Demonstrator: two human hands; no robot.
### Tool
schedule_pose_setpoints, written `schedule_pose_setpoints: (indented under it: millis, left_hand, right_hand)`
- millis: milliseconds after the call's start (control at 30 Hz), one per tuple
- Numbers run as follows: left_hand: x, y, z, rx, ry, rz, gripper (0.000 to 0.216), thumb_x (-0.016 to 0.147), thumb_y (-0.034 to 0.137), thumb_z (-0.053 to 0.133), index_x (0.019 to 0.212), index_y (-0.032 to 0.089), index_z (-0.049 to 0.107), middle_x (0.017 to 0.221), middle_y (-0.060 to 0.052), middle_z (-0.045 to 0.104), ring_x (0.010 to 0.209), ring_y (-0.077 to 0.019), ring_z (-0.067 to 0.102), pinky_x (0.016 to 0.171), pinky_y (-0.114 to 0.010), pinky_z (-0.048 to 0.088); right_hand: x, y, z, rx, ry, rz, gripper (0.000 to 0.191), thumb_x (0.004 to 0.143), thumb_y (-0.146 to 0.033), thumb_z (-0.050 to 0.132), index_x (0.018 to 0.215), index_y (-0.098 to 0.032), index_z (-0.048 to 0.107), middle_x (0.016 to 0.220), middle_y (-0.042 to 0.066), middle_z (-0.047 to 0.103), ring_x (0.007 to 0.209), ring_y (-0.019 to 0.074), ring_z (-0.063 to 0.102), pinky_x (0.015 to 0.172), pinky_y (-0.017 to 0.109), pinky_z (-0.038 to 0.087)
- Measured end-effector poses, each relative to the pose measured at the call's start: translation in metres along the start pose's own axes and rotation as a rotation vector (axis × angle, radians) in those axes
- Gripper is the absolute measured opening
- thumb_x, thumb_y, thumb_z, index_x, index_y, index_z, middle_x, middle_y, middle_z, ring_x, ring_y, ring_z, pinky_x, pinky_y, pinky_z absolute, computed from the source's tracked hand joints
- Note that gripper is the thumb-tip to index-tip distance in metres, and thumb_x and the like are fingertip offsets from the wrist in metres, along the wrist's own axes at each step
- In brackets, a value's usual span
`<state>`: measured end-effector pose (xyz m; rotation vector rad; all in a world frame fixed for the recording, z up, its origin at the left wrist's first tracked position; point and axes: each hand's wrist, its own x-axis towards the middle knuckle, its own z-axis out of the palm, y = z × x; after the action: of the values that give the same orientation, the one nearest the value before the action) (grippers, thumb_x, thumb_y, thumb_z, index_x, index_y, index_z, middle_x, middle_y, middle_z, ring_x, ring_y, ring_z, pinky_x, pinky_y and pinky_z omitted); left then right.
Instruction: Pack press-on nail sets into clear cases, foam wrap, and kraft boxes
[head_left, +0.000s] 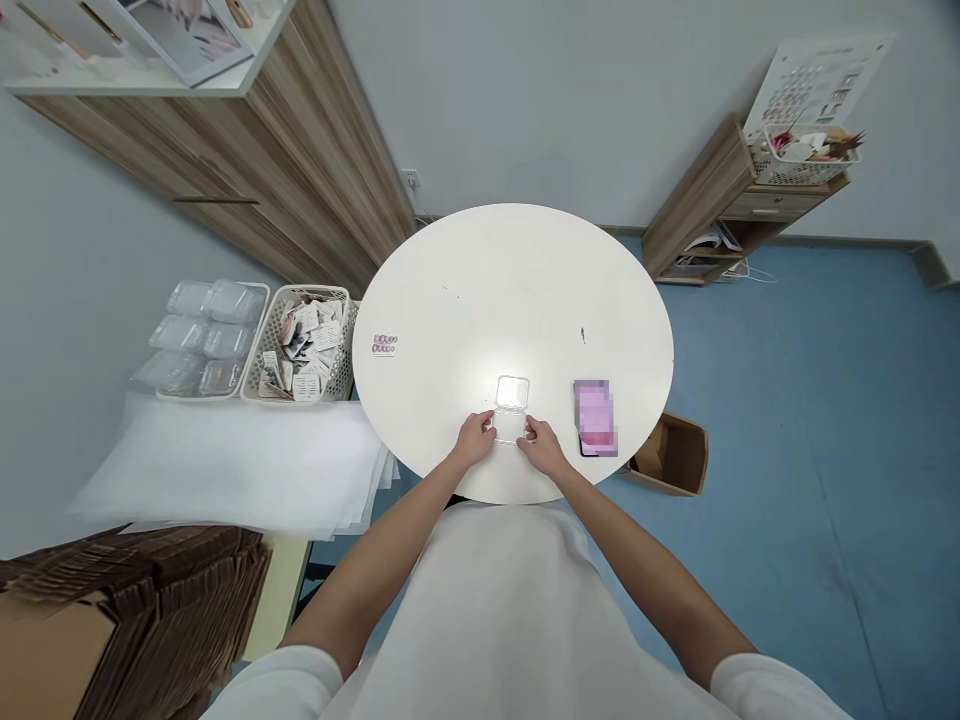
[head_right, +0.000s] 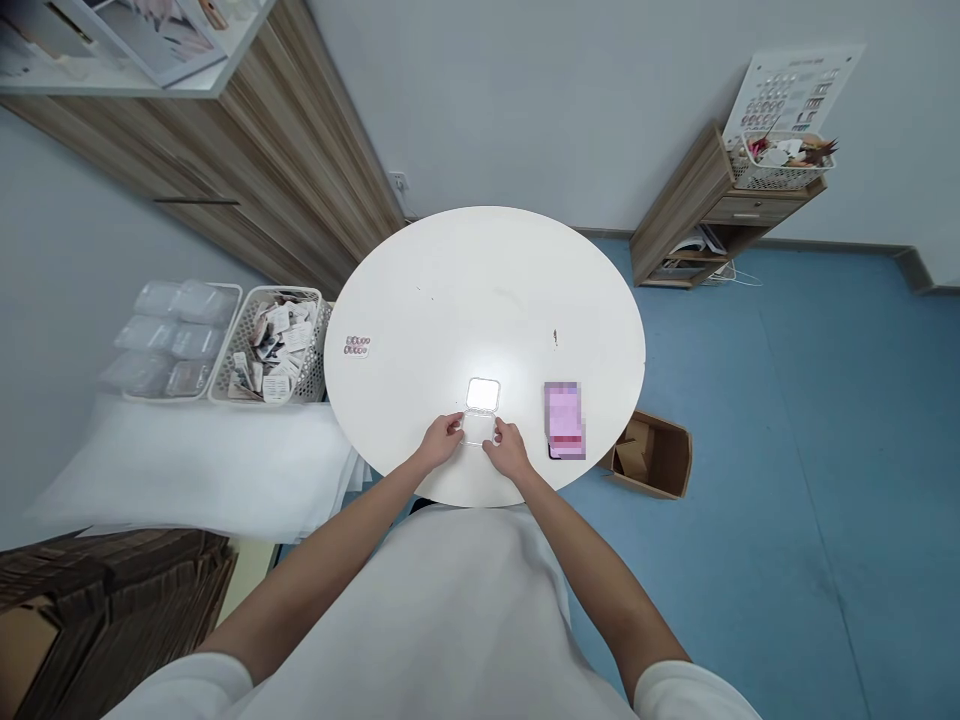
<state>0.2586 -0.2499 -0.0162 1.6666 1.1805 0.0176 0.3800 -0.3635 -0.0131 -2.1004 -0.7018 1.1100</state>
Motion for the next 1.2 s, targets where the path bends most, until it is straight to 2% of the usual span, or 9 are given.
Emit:
schedule_pose_setpoints:
  millis: [233, 600, 767, 833, 900, 1067, 1200]
  left_hand:
    - [-0.004, -0.004, 0.004, 0.06, -0.031, 0.039, 0.049, 0.07, 0.018, 0.048, 0.119, 0.017, 0.046, 0.103, -0.008, 0.053, 0.086, -0.0161, 0.051, 0.079, -0.028, 0.041]
    - [-0.014, -0.008, 0.002, -0.068, 0.0, 0.034, 0.051, 0.071, 0.012, 0.049, 0.121, 0.017, 0.043, 0.107, -0.008, 0.056, 0.095, -0.0172, 0.052, 0.082, -0.031, 0.042]
    - [-0.015, -0.014, -0.014, -0.041, 0.005, 0.076, 0.049, 0.072, 0.016, 0.05, 0.12, 0.018, 0.044, 0.112, -0.009, 0.054, 0.098, -0.0178, 0.051, 0.083, -0.032, 0.042]
    - [-0.01, -0.019, -0.032, 0.016, 0.027, 0.126, 0.048, 0.073, 0.019, 0.05, 0.12, 0.019, 0.043, 0.113, -0.009, 0.052, 0.099, -0.0181, 0.051, 0.083, -0.033, 0.042]
    - [0.0, -0.026, -0.06, 0.103, 0.07, 0.184, 0.046, 0.074, 0.022, 0.049, 0.12, 0.018, 0.043, 0.115, -0.009, 0.051, 0.1, -0.0188, 0.051, 0.083, -0.033, 0.042]
    - [0.04, -0.044, -0.155, 0.394, 0.214, 0.297, 0.044, 0.073, 0.024, 0.05, 0.116, 0.013, 0.046, 0.111, -0.012, 0.052, 0.104, -0.0231, 0.047, 0.09, -0.035, 0.036]
    - [0.073, -0.047, -0.225, 0.664, 0.271, 0.23, 0.044, 0.073, 0.025, 0.052, 0.116, 0.019, 0.046, 0.113, -0.011, 0.049, 0.107, -0.029, 0.042, 0.089, -0.041, 0.032]
  right_hand:
    - [-0.005, 0.007, 0.005, 0.0, -0.003, -0.032, 0.053, 0.068, -0.026, 0.049, 0.12, -0.02, 0.041, 0.101, 0.006, 0.048, 0.089, 0.0154, 0.051, 0.074, 0.028, 0.046]
    - [-0.01, 0.015, 0.01, 0.05, 0.012, -0.078, 0.06, 0.071, -0.026, 0.048, 0.128, -0.02, 0.031, 0.105, 0.007, 0.046, 0.096, 0.0176, 0.05, 0.083, 0.034, 0.045]
    - [-0.016, -0.003, 0.006, 0.016, 0.163, -0.131, 0.06, 0.073, -0.026, 0.048, 0.129, -0.023, 0.028, 0.111, 0.008, 0.044, 0.096, 0.0193, 0.049, 0.084, 0.039, 0.044]
    - [-0.015, -0.022, 0.006, -0.018, 0.228, -0.202, 0.059, 0.073, -0.025, 0.047, 0.129, -0.023, 0.028, 0.114, 0.009, 0.042, 0.101, 0.0207, 0.046, 0.086, 0.04, 0.042]
    - [-0.01, -0.044, 0.011, -0.072, 0.23, -0.279, 0.055, 0.074, -0.025, 0.046, 0.127, -0.024, 0.031, 0.116, 0.008, 0.042, 0.106, 0.0217, 0.042, 0.089, 0.041, 0.04]
    - [0.022, -0.099, 0.045, -0.22, 0.076, -0.331, 0.049, 0.075, -0.024, 0.046, 0.124, -0.026, 0.038, 0.115, 0.007, 0.042, 0.109, 0.0228, 0.039, 0.088, 0.04, 0.04]
    - [0.062, -0.13, 0.084, -0.31, -0.013, -0.33, 0.051, 0.075, -0.022, 0.047, 0.125, -0.025, 0.037, 0.113, 0.007, 0.043, 0.108, 0.0229, 0.039, 0.087, 0.039, 0.04]
